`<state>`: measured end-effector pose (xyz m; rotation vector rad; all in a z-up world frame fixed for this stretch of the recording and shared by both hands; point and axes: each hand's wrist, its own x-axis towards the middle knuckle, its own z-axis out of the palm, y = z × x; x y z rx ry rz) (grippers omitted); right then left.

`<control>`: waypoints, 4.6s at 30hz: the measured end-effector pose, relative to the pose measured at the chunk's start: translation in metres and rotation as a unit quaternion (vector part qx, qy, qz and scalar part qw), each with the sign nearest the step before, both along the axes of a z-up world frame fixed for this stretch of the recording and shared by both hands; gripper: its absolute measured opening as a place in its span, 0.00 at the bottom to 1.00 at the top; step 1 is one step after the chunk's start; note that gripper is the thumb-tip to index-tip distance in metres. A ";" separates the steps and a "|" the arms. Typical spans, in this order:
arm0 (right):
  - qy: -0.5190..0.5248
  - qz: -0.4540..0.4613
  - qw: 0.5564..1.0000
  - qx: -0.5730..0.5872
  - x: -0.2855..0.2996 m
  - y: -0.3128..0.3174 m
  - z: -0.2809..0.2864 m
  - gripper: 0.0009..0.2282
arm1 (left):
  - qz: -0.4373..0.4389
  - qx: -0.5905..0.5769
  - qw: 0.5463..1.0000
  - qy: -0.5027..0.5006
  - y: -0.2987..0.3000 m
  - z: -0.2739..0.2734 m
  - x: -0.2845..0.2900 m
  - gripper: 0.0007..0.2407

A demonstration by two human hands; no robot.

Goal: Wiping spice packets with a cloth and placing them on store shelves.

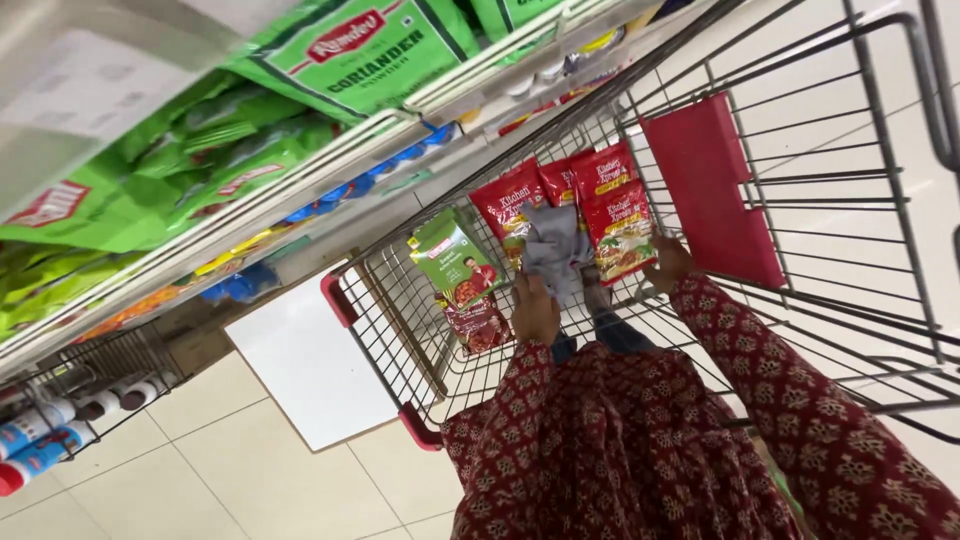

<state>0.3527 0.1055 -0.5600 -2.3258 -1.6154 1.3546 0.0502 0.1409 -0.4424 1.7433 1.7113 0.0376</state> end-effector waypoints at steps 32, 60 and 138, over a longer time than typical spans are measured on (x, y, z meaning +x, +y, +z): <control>0.287 -0.229 0.929 -0.042 -0.090 0.065 0.123 0.23 | 0.176 0.140 0.948 -0.225 0.011 0.078 -0.004 0.18; 0.609 -0.429 0.667 -0.017 -0.109 0.038 0.352 0.31 | -0.176 0.248 0.938 -0.168 -0.025 0.279 0.042 0.17; 0.314 0.016 0.716 0.623 -0.133 0.169 0.767 0.32 | -0.035 0.341 0.689 -0.639 0.183 0.639 -0.005 0.16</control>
